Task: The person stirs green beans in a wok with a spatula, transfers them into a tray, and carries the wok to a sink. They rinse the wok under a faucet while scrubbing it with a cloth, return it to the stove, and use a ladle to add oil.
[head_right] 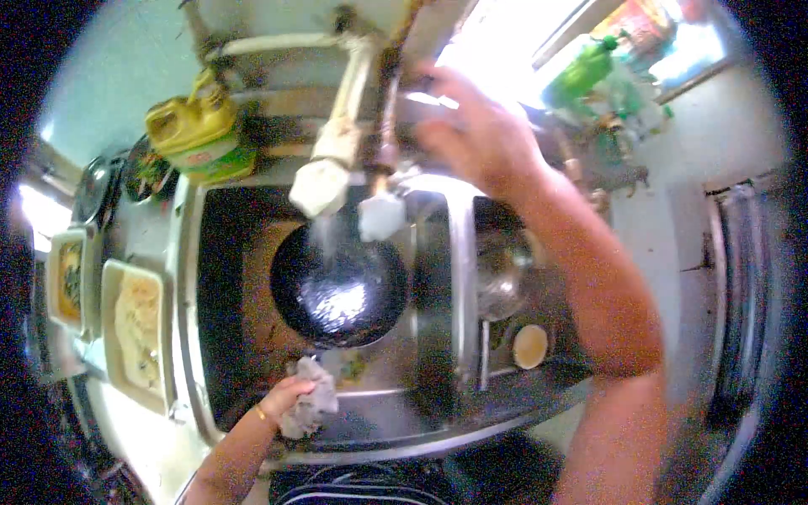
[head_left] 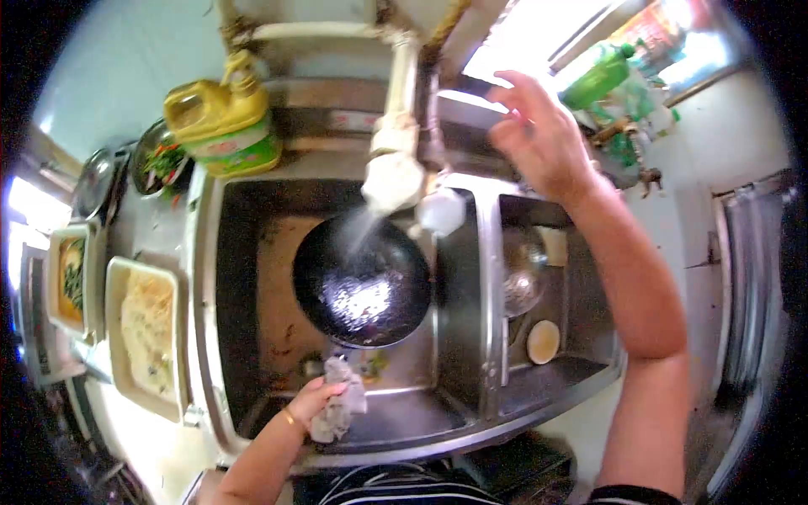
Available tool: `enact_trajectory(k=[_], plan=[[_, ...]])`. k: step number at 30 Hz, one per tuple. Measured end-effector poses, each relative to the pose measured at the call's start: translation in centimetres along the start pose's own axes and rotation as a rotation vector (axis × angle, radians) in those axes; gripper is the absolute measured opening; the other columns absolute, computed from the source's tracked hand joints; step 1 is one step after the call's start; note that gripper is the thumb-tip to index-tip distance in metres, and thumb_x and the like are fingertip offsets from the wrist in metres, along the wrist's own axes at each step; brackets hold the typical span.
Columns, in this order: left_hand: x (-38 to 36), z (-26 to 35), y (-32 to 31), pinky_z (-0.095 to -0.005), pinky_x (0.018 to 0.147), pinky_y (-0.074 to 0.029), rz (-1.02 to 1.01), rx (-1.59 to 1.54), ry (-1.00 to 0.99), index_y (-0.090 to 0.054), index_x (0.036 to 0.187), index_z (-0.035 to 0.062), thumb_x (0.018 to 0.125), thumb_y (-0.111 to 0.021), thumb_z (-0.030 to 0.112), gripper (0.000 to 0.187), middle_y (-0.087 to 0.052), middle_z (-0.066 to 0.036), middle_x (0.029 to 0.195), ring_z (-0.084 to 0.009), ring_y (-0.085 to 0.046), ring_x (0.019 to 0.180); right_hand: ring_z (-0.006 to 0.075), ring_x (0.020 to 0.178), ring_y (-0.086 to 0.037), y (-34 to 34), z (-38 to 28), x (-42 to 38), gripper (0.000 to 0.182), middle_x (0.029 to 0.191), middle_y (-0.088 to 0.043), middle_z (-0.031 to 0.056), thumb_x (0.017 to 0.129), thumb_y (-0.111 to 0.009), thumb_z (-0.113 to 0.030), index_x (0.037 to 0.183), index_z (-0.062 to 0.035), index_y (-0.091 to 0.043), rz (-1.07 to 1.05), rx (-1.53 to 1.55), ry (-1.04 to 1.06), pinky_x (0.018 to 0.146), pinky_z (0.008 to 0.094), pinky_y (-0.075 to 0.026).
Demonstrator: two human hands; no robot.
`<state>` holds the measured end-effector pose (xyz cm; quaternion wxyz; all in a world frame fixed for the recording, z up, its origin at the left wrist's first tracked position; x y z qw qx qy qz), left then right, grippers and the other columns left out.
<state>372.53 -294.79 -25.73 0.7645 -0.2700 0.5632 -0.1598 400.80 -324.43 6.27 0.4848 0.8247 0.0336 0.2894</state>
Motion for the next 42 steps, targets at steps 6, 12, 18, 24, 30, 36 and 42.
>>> enact_trajectory(k=[6, 12, 18, 24, 30, 36, 42], plan=[[2.6, -1.0, 1.8, -0.0377, 0.081, -0.054, 0.016, 0.01, -0.024, -0.056, 0.118, 0.002, 0.085, -0.062, 0.015, 0.036, -0.066, -0.008, 0.104, -0.0217, -0.066, 0.09, 0.0281, 0.094, -0.065, -0.1, 25.0, -14.5, 0.031, 0.098, -0.067, 0.0157, 0.086, -0.059, -0.029, 0.108, -0.0082, -0.062, -0.089, -0.468, -0.773, 0.083, 0.0391, -0.05], [2.7, -1.1, 1.9, -0.036, 0.081, -0.054, 0.062, 0.022, -0.011, -0.053, 0.121, 0.0034, 0.084, -0.064, 0.011, 0.04, -0.066, -0.008, 0.105, -0.0202, -0.065, 0.092, 0.0404, 0.104, -0.059, -8.7, 27.9, -15.0, 0.048, 0.112, -0.061, 0.0213, 0.082, -0.062, -0.034, 0.12, -0.006, -0.052, -0.078, -0.671, -0.957, 0.09, 0.0459, -0.047], [2.6, -0.4, 1.5, -0.0309, 0.079, -0.053, -0.052, -0.01, -0.041, -0.055, 0.115, 0.0017, 0.089, -0.059, 0.012, 0.029, -0.064, -0.007, 0.105, -0.0154, -0.063, 0.091, 0.0337, 0.089, -0.062, -15.3, 9.6, -15.0, 0.031, 0.095, -0.063, 0.0157, 0.075, -0.067, -0.019, 0.103, -0.0069, -0.06, -0.161, -0.252, -0.234, 0.079, 0.0428, -0.05], [4.4, -2.3, 3.4, -0.0309, 0.082, -0.052, -0.037, -0.039, -0.042, -0.056, 0.116, 0.003, 0.087, -0.065, 0.014, 0.032, -0.064, -0.005, 0.103, -0.0147, -0.062, 0.092, 0.0345, 0.089, -0.061, -35.6, 11.5, -21.3, 0.033, 0.094, -0.063, 0.0153, 0.07, -0.072, -0.019, 0.098, -0.0074, -0.06, -0.6, -0.398, -0.391, 0.079, 0.0424, -0.05], [3.8, -0.6, 4.9, -0.032, 0.088, -0.049, -0.08, 0.163, -0.075, -0.054, 0.118, 0.0034, 0.079, -0.073, 0.016, 0.045, -0.064, -0.004, 0.108, -0.0153, -0.06, 0.096, 0.0377, 0.099, -0.06, -47.1, 1.4, -14.8, 0.041, 0.107, -0.062, 0.0185, 0.074, -0.067, -0.021, 0.111, -0.0072, -0.057, -0.504, 0.137, -0.546, 0.086, 0.0447, -0.049], [4.2, -1.3, 5.9, -0.0322, 0.09, -0.046, 0.041, 0.336, -0.177, -0.053, 0.12, -0.0007, 0.072, -0.075, 0.024, 0.058, -0.062, -0.009, 0.11, -0.0179, -0.058, 0.099, 0.0315, 0.097, -0.063, -38.1, 3.6, -22.5, 0.037, 0.1, -0.063, 0.0134, 0.077, -0.059, -0.008, 0.113, -0.0112, -0.059, -1.678, -0.351, 0.114, 0.079, 0.0428, -0.053], [3.5, 1.7, 7.4, -0.0309, 0.088, -0.047, -0.09, 0.319, -0.16, -0.052, 0.121, -0.0003, 0.072, -0.075, 0.018, 0.057, -0.062, -0.008, 0.109, -0.0157, -0.057, 0.097, 0.0368, 0.102, -0.058, -46.2, 7.6, -21.5, 0.039, 0.104, -0.058, 0.0195, 0.079, -0.05, -0.001, 0.118, -0.0051, -0.054, -0.653, -0.145, -0.321, 0.087, 0.047, -0.048]])
Point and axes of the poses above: each hand's wrist, its own x-axis towards the middle knuckle, its own y-axis out of the back of the hand, z = x × y, the point moved 4 cm from there along x, towards the middle knuckle
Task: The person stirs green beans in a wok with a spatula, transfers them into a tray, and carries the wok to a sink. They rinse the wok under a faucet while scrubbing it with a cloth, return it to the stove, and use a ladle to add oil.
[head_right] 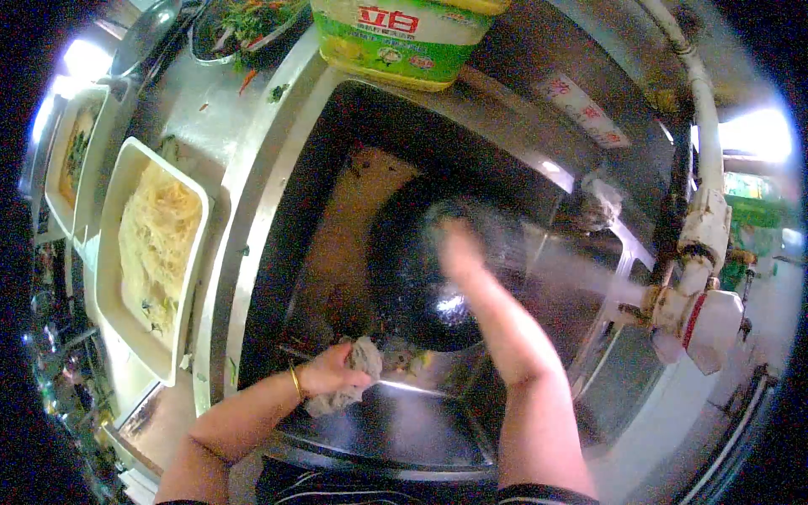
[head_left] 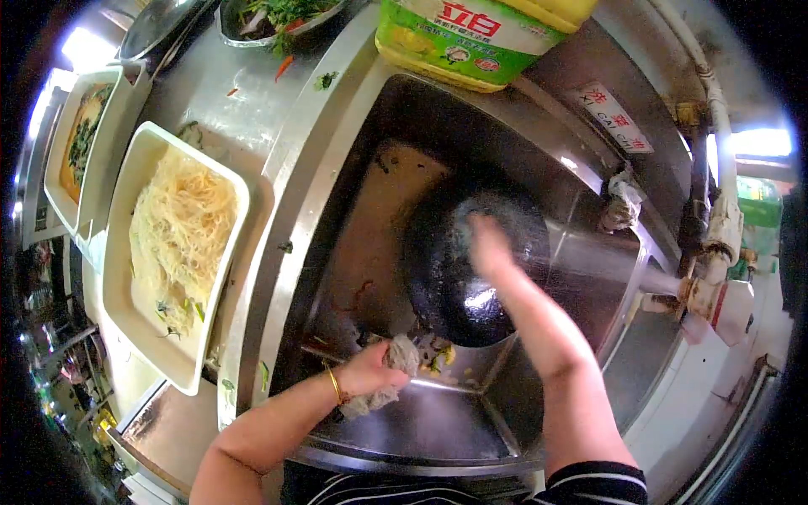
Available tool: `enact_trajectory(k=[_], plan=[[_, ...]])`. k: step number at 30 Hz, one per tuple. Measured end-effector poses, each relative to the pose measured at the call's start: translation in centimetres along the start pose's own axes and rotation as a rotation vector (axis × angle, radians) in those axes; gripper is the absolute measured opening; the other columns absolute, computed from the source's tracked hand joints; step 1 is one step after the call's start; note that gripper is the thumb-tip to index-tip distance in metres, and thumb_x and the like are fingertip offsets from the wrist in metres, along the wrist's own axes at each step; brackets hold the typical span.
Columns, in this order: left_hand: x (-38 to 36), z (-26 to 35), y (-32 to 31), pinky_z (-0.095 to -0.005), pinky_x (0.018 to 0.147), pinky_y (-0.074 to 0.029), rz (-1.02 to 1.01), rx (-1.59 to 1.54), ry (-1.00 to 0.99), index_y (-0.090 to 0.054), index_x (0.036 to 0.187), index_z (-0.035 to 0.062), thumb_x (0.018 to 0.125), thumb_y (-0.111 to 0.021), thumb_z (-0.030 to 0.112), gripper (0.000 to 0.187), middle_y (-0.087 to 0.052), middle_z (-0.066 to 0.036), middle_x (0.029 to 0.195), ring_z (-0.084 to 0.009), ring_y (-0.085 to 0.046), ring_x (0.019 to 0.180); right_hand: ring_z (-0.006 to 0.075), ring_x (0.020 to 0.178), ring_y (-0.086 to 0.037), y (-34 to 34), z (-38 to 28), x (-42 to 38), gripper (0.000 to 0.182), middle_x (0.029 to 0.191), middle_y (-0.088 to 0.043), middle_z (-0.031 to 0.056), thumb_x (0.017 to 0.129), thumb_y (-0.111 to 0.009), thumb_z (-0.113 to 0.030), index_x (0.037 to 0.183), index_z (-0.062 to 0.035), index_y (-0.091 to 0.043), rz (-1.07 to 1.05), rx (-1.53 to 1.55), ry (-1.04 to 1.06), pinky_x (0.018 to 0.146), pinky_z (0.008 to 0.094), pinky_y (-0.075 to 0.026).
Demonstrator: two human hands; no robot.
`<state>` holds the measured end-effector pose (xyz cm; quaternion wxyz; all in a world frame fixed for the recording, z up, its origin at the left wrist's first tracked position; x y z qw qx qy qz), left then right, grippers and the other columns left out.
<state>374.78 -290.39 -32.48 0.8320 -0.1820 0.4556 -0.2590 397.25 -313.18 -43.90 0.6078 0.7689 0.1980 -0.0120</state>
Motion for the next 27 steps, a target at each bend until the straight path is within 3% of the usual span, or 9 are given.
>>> enact_trajectory(k=[2, 4, 6, 10, 16, 18, 21, 25, 27], plan=[[-0.4, -0.3, 0.2, -0.0302, 0.088, -0.047, 0.091, -0.039, -0.029, -0.052, 0.119, 0.0002, 0.072, -0.074, 0.015, 0.053, -0.062, -0.006, 0.108, -0.0143, -0.057, 0.096, 0.035, 0.089, -0.06, 2.3, -8.6, -4.4, 0.032, 0.098, -0.06, 0.0137, 0.074, -0.057, -0.003, 0.105, -0.0089, -0.06, -0.466, -0.201, 0.146, 0.081, 0.0443, -0.05], [0.0, -0.6, -0.2, -0.0305, 0.088, -0.047, 0.073, -0.103, -0.03, -0.052, 0.119, 0.0003, 0.072, -0.074, 0.015, 0.053, -0.061, -0.007, 0.109, -0.0148, -0.057, 0.097, 0.0319, 0.091, -0.062, 3.2, -7.4, -10.6, 0.024, 0.093, -0.062, 0.0129, 0.074, -0.057, -0.008, 0.097, -0.0104, -0.062, -0.239, -0.015, 0.511, 0.077, 0.0423, -0.052], [0.3, -0.5, -0.2, -0.0317, 0.088, -0.047, 0.09, -0.036, -0.044, -0.052, 0.118, -0.001, 0.073, -0.073, 0.017, 0.052, -0.062, -0.008, 0.108, -0.0163, -0.057, 0.096, 0.0333, 0.094, -0.062, 3.8, -2.0, -8.3, 0.031, 0.098, -0.062, 0.0144, 0.075, -0.057, -0.005, 0.105, -0.0112, -0.062, -0.503, -0.248, 0.303, 0.079, 0.0418, -0.052], [1.0, -1.2, 0.4, -0.0318, 0.089, -0.047, 0.065, 0.146, -0.036, -0.053, 0.115, -0.0031, 0.07, -0.074, 0.026, 0.057, -0.061, -0.013, 0.107, -0.0193, -0.057, 0.099, 0.0357, 0.097, -0.06, 4.9, -0.5, -1.9, 0.035, 0.1, -0.062, 0.0192, 0.084, -0.052, -0.01, 0.117, -0.0123, -0.06, -0.058, -0.156, -0.166, 0.081, 0.0419, -0.052], [1.0, -1.0, 0.0, -0.034, 0.091, -0.047, 0.052, 0.05, -0.036, -0.054, 0.118, 0.0006, 0.071, -0.076, 0.026, 0.058, -0.063, -0.009, 0.108, -0.0189, -0.058, 0.099, 0.0305, 0.084, -0.062, 3.2, -5.1, -9.5, 0.016, 0.083, -0.061, 0.014, 0.085, -0.052, -0.016, 0.093, -0.0088, -0.064, -0.031, -0.058, 0.533, 0.073, 0.0405, -0.053], [0.7, 0.0, -0.4, -0.0342, 0.092, -0.046, 0.075, 0.053, -0.054, -0.053, 0.12, 0.0001, 0.07, -0.077, 0.029, 0.062, -0.062, -0.01, 0.11, -0.0193, -0.058, 0.101, 0.0304, 0.081, -0.063, 4.0, -1.5, -6.8, 0.014, 0.086, -0.061, 0.014, 0.084, -0.052, -0.013, 0.09, -0.0082, -0.064, -0.407, -0.319, 0.182, 0.068, 0.0414, -0.054], [-0.3, 2.1, -0.7, -0.0348, 0.094, -0.045, 0.111, 0.195, 0.011, -0.052, 0.122, -0.0003, 0.07, -0.076, 0.034, 0.067, -0.061, -0.012, 0.115, -0.0219, -0.057, 0.105, 0.0352, 0.089, -0.063, 3.8, 4.7, -0.8, 0.037, 0.106, -0.061, 0.0204, 0.085, -0.057, -0.014, 0.12, -0.0058, -0.051, 0.017, -0.09, -0.365, 0.077, 0.0447, -0.053], [0.4, 0.3, -0.4, -0.0366, 0.097, -0.043, 0.127, 0.255, -0.039, -0.051, 0.122, -0.0025, 0.07, -0.074, 0.04, 0.072, -0.06, -0.018, 0.117, -0.0284, -0.058, 0.107, 0.0318, 0.081, -0.062, 1.9, -4.8, -0.1, 0.017, 0.089, -0.062, 0.0155, 0.085, -0.055, -0.019, 0.096, -0.0078, -0.061, 0.244, -0.011, 0.116, 0.069, 0.0439, -0.053], [0.0, 1.2, 0.0, -0.0373, 0.097, -0.043, 0.147, 0.302, -0.035, -0.051, 0.121, -0.0028, 0.069, -0.073, 0.041, 0.071, -0.06, -0.019, 0.116, -0.0298, -0.058, 0.107, 0.0315, 0.08, -0.062, 1.5, -7.4, -4.4, 0.013, 0.091, -0.062, 0.0125, 0.082, -0.056, -0.018, 0.091, -0.0112, -0.063, -0.003, -0.138, 0.277, 0.068, 0.0435, -0.053]])
Point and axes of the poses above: each hand's wrist, its own x-axis towards the middle knuckle, its own y-axis out of the back of the hand, z = x × y, the point moved 4 cm from there along x, towards the middle knuckle
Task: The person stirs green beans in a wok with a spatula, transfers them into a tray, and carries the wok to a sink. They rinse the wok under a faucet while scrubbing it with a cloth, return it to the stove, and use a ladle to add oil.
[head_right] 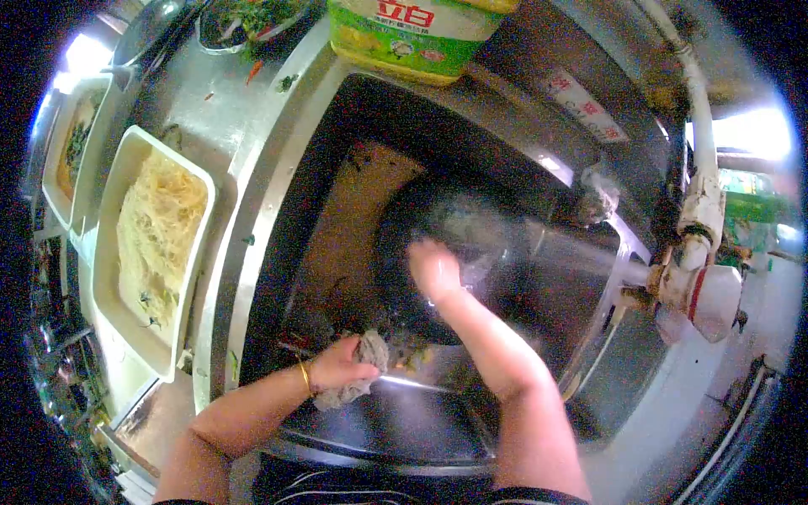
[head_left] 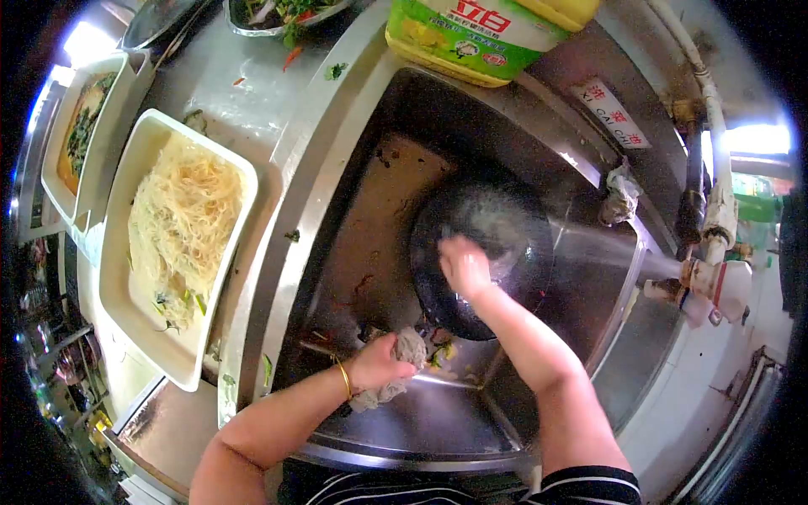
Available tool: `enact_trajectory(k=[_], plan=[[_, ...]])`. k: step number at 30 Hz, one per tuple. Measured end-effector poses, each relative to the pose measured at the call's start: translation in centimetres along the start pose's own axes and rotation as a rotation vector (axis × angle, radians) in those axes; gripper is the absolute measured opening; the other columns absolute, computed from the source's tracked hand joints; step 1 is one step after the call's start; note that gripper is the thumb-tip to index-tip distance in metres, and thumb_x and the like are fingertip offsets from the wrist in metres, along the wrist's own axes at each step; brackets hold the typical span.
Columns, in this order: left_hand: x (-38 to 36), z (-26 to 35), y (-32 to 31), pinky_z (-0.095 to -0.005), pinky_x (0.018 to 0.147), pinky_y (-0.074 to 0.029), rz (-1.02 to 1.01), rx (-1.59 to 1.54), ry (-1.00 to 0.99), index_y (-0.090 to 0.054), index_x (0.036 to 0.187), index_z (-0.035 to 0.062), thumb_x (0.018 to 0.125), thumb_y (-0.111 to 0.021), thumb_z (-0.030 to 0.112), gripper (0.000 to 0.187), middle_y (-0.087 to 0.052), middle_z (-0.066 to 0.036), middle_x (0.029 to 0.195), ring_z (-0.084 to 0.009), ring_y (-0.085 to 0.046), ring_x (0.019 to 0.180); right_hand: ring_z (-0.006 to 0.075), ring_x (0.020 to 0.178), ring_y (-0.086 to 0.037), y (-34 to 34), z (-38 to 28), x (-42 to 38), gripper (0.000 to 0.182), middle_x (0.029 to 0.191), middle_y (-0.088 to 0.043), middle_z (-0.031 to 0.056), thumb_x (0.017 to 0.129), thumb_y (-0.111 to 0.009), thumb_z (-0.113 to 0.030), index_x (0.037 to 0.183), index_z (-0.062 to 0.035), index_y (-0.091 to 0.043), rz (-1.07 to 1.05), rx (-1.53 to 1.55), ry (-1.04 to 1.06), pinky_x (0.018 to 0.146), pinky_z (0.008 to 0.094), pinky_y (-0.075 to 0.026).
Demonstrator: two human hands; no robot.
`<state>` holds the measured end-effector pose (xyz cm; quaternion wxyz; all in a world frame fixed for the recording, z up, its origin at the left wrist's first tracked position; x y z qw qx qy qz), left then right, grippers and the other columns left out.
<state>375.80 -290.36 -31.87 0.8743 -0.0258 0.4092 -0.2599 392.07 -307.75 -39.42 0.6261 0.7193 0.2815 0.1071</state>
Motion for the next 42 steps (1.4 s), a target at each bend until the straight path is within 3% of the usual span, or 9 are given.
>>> enact_trajectory(k=[4, 8, 15, 19, 23, 29, 34, 38, 42], plan=[[-0.6, 1.6, -0.7, -0.0377, 0.095, -0.044, 0.037, -0.009, -0.03, -0.054, 0.117, -0.0024, 0.069, -0.073, 0.04, 0.067, -0.062, -0.019, 0.111, -0.0304, -0.058, 0.106, 0.0289, 0.087, -0.065, 0.5, 7.7, -6.3, 0.026, 0.09, -0.065, 0.0114, 0.075, -0.065, -0.022, 0.1, -0.0146, -0.065, -0.463, -0.252, -0.164, 0.076, 0.0424, -0.054], [0.8, -0.6, -0.8, -0.0354, 0.091, -0.046, 0.033, -0.038, -0.051, -0.054, 0.115, -0.0016, 0.068, -0.074, 0.034, 0.062, -0.063, -0.015, 0.108, -0.0252, -0.059, 0.101, 0.0323, 0.078, -0.065, 0.6, 11.7, -2.3, 0.02, 0.083, -0.066, 0.0122, 0.076, -0.064, -0.022, 0.093, -0.0127, -0.066, -0.125, -0.044, -0.605, 0.072, 0.0409, -0.054], [0.6, -1.4, -1.3, -0.034, 0.09, -0.047, -0.006, -0.191, -0.047, -0.054, 0.117, -0.0004, 0.068, -0.075, 0.025, 0.059, -0.063, -0.011, 0.109, -0.0204, -0.059, 0.1, 0.0284, 0.066, -0.063, 0.7, 7.0, -4.9, 0.009, 0.072, -0.064, 0.0096, 0.075, -0.062, -0.017, 0.068, -0.0131, -0.061, -0.187, -0.249, -0.07, 0.06, 0.0416, -0.052], [0.8, -0.8, -1.1, -0.0345, 0.091, -0.047, 0.019, -0.042, -0.023, -0.054, 0.118, -0.0002, 0.069, -0.075, 0.026, 0.06, -0.063, -0.011, 0.11, -0.0221, -0.059, 0.1, 0.0289, 0.072, -0.066, -0.6, 9.4, -2.9, 0.027, 0.085, -0.069, 0.0098, 0.078, -0.064, -0.023, 0.102, -0.0117, -0.068, -0.086, -0.181, -0.477, 0.068, 0.0389, -0.055], [1.0, -1.2, -0.8, -0.0347, 0.091, -0.047, 0.021, -0.082, -0.079, -0.054, 0.117, -0.0003, 0.069, -0.075, 0.027, 0.06, -0.063, -0.012, 0.11, -0.023, -0.06, 0.1, 0.0316, 0.103, -0.063, 2.0, -4.2, -0.9, 0.035, 0.111, -0.065, 0.0163, 0.077, -0.065, -0.008, 0.111, -0.0081, -0.062, 0.136, 0.561, -0.286, 0.089, 0.0376, -0.049], [1.0, -0.7, -0.9, -0.0346, 0.088, -0.048, -0.019, -0.131, 0.053, -0.056, 0.114, 0.0007, 0.068, -0.075, 0.022, 0.054, -0.065, -0.01, 0.103, -0.0209, -0.061, 0.095, 0.0251, 0.093, -0.06, -0.1, 5.2, 8.8, 0.031, 0.105, -0.064, 0.0161, 0.084, -0.066, -0.015, 0.111, -0.0037, -0.055, 0.571, 1.187, -0.852, 0.084, 0.039, -0.047], [1.8, -4.3, -1.6, -0.0342, 0.088, -0.048, 0.051, -0.168, -0.072, -0.054, 0.115, 0.0021, 0.069, -0.075, 0.016, 0.052, -0.064, -0.007, 0.103, -0.0187, -0.059, 0.095, 0.0319, 0.098, -0.062, 1.4, -3.5, -2.2, 0.03, 0.102, -0.065, 0.0181, 0.079, -0.064, -0.016, 0.107, -0.0052, -0.063, -0.319, 0.723, 0.059, 0.086, 0.0408, -0.047], [0.7, -1.1, -2.1, -0.0325, 0.089, -0.047, 0.035, -0.163, -0.022, -0.054, 0.113, 0.0005, 0.072, -0.071, 0.011, 0.046, -0.064, -0.009, 0.103, -0.0178, -0.059, 0.095, 0.0228, 0.093, -0.066, 4.5, 8.8, -5.0, 0.026, 0.1, -0.069, 0.0049, 0.081, -0.061, -0.016, 0.106, -0.0137, -0.068, -1.076, -0.609, 0.094, 0.074, 0.0436, -0.052], [1.5, -1.6, -1.3, -0.0323, 0.09, -0.046, 0.07, -0.025, -0.124, -0.053, 0.113, -0.0008, 0.072, -0.071, 0.015, 0.048, -0.063, -0.01, 0.104, -0.0191, -0.059, 0.096, 0.0224, 0.107, -0.051, 6.4, 15.1, 1.2, 0.017, 0.103, -0.058, 0.0032, 0.078, -0.058, -0.015, 0.088, -0.0116, -0.07, -0.082, -0.605, 0.111, 0.088, 0.0377, -0.04]])
Point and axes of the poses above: each hand's wrist, its own x-axis towards the middle knuckle, its own y-axis out of the back of the hand, z = x × y, the point moved 4 cm from there along x, towards the middle knuckle
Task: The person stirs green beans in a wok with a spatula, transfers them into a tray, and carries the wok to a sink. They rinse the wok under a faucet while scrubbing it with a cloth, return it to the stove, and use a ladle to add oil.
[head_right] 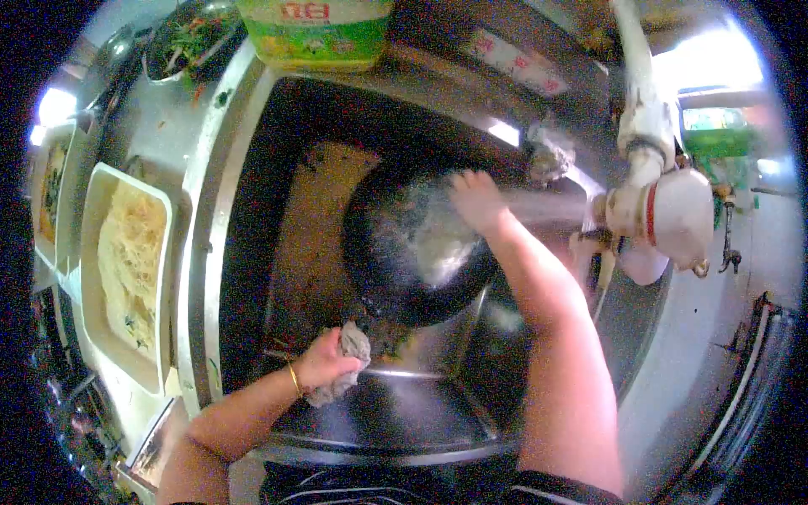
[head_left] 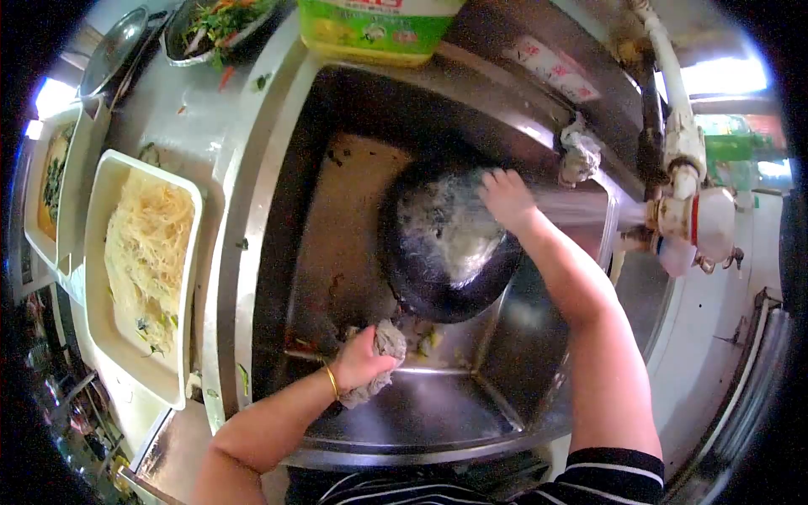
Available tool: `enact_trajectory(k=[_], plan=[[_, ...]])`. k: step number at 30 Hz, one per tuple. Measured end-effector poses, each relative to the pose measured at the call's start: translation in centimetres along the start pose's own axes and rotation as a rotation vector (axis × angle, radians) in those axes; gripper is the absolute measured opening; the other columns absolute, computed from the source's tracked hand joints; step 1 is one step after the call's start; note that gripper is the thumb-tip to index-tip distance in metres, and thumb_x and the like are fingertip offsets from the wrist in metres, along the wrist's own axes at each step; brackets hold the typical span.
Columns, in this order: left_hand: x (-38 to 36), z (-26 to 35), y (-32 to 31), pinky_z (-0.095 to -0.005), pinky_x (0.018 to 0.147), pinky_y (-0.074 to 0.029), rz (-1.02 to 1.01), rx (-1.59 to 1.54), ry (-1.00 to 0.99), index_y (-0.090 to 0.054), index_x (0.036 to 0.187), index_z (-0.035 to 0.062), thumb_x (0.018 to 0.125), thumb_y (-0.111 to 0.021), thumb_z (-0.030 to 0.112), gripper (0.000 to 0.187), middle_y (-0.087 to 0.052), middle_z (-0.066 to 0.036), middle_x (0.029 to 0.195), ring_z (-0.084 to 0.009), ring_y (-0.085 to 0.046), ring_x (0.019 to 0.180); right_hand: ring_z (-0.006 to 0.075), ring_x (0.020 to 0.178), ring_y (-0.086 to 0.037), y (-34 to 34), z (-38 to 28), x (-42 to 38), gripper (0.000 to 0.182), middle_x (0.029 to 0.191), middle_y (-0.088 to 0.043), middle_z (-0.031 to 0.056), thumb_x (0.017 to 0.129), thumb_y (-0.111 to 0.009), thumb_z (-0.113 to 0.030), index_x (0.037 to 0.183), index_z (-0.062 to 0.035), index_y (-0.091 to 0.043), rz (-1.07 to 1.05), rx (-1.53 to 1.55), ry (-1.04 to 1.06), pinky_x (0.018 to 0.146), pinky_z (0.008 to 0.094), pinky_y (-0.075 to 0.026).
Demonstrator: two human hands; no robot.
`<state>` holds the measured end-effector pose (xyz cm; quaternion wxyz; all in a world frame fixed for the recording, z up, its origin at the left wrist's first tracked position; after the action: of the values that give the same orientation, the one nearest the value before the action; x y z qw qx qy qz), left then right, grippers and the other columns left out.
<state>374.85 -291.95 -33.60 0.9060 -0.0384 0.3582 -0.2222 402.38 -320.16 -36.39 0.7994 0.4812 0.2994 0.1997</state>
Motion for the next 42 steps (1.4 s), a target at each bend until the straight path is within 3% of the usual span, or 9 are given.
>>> enact_trajectory(k=[8, 13, 15, 21, 26, 28, 33, 37, 42], plan=[[-0.5, 1.1, 0.3, -0.0345, 0.091, -0.045, 0.028, 0.058, -0.027, -0.051, 0.116, -0.0016, 0.07, -0.072, 0.02, 0.055, -0.062, -0.014, 0.107, -0.0236, -0.059, 0.099, 0.0231, 0.098, -0.064, 3.2, -13.0, -7.1, 0.032, 0.098, -0.066, 0.0119, 0.083, -0.057, -0.016, 0.115, -0.0114, -0.059, -0.687, 0.496, -0.279, 0.081, 0.0374, -0.054], [-0.4, 1.9, 0.2, -0.0342, 0.089, -0.046, -0.005, 0.166, -0.013, -0.053, 0.114, -0.0012, 0.071, -0.07, 0.016, 0.05, -0.063, -0.013, 0.103, -0.0215, -0.06, 0.097, 0.0286, 0.09, -0.066, 8.7, -16.9, -1.0, 0.039, 0.102, -0.064, 0.0197, 0.077, -0.067, -0.013, 0.115, -0.005, -0.06, 0.12, 1.497, -0.362, 0.079, 0.0341, -0.05], [-0.8, 1.2, 0.0, -0.0347, 0.087, -0.048, 0.038, 0.149, 0.045, -0.054, 0.112, -0.0005, 0.071, -0.069, 0.016, 0.047, -0.064, -0.013, 0.101, -0.0228, -0.061, 0.094, 0.0277, 0.086, -0.066, 6.5, -18.2, 0.2, 0.029, 0.092, -0.066, 0.0181, 0.079, -0.064, -0.013, 0.107, -0.007, -0.065, 0.173, 1.353, -0.302, 0.078, 0.0367, -0.051], [-0.5, 1.1, -0.4, -0.0346, 0.086, -0.048, 0.044, 0.009, -0.04, -0.054, 0.112, -0.0003, 0.071, -0.07, 0.015, 0.046, -0.064, -0.013, 0.1, -0.0223, -0.061, 0.092, 0.0197, 0.083, -0.069, -0.2, -7.7, -8.5, 0.015, 0.089, -0.071, 0.005, 0.077, -0.065, -0.018, 0.09, -0.0162, -0.073, -0.854, 0.139, 0.038, 0.071, 0.0335, -0.056], [0.3, 0.8, -1.2, -0.0312, 0.084, -0.048, -0.102, -0.137, 0.128, -0.055, 0.11, 0.0016, 0.071, -0.07, 0.012, 0.043, -0.062, -0.005, 0.098, -0.0151, -0.058, 0.09, 0.0294, 0.084, -0.068, 0.6, -0.9, 3.5, 0.017, 0.089, -0.069, 0.0151, 0.086, -0.055, -0.019, 0.088, -0.012, -0.069, -0.269, 0.271, -0.356, 0.069, 0.0412, -0.055], [0.1, 0.8, -1.4, -0.0314, 0.083, -0.048, -0.143, -0.163, 0.155, -0.055, 0.11, 0.0018, 0.072, -0.069, 0.011, 0.041, -0.062, -0.005, 0.098, -0.0148, -0.058, 0.09, 0.0374, 0.093, -0.064, 1.8, -6.6, 8.1, 0.029, 0.104, -0.061, 0.0217, 0.09, -0.049, -0.025, 0.113, -0.0086, -0.056, -0.284, 0.461, -0.299, 0.072, 0.0463, -0.054], [-0.8, 3.0, -1.0, -0.0298, 0.079, -0.049, -0.164, -0.304, 0.111, -0.057, 0.108, 0.0031, 0.073, -0.07, 0.01, 0.037, -0.063, -0.004, 0.096, -0.0133, -0.058, 0.086, 0.038, 0.097, -0.06, 4.2, -15.9, -1.4, 0.033, 0.103, -0.062, 0.018, 0.077, -0.055, -0.009, 0.109, -0.0093, -0.062, -0.17, 0.862, 0.215, 0.084, 0.0466, -0.05], [-0.9, 3.1, -1.3, -0.0291, 0.077, -0.05, -0.183, -0.32, 0.136, -0.057, 0.108, 0.0032, 0.074, -0.069, 0.01, 0.037, -0.063, -0.003, 0.094, -0.0126, -0.059, 0.083, 0.028, 0.1, -0.062, -3.9, -6.5, -8.1, 0.029, 0.1, -0.064, 0.0113, 0.08, -0.059, -0.021, 0.108, -0.0191, -0.065, -0.642, 0.492, -0.266, 0.089, 0.04, -0.049], [0.2, 0.7, -2.0, -0.0283, 0.075, -0.05, -0.212, -0.412, 0.137, -0.059, 0.105, 0.0034, 0.075, -0.068, 0.01, 0.033, -0.062, -0.001, 0.092, -0.0113, -0.058, 0.081, 0.0411, 0.099, -0.059, -0.5, -5.4, 2.8, 0.032, 0.109, -0.056, 0.0237, 0.088, -0.052, -0.019, 0.117, -0.0065, -0.051, -0.137, 0.632, -0.551, 0.081, 0.0474, -0.05]])
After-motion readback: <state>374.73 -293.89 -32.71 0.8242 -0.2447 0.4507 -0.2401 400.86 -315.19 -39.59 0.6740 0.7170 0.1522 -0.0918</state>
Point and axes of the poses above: each hand's wrist, its own x-axis towards the middle knuckle, its own y-axis out of the back of the hand, z = x × y, the point moved 4 cm from there along x, towards the middle knuckle
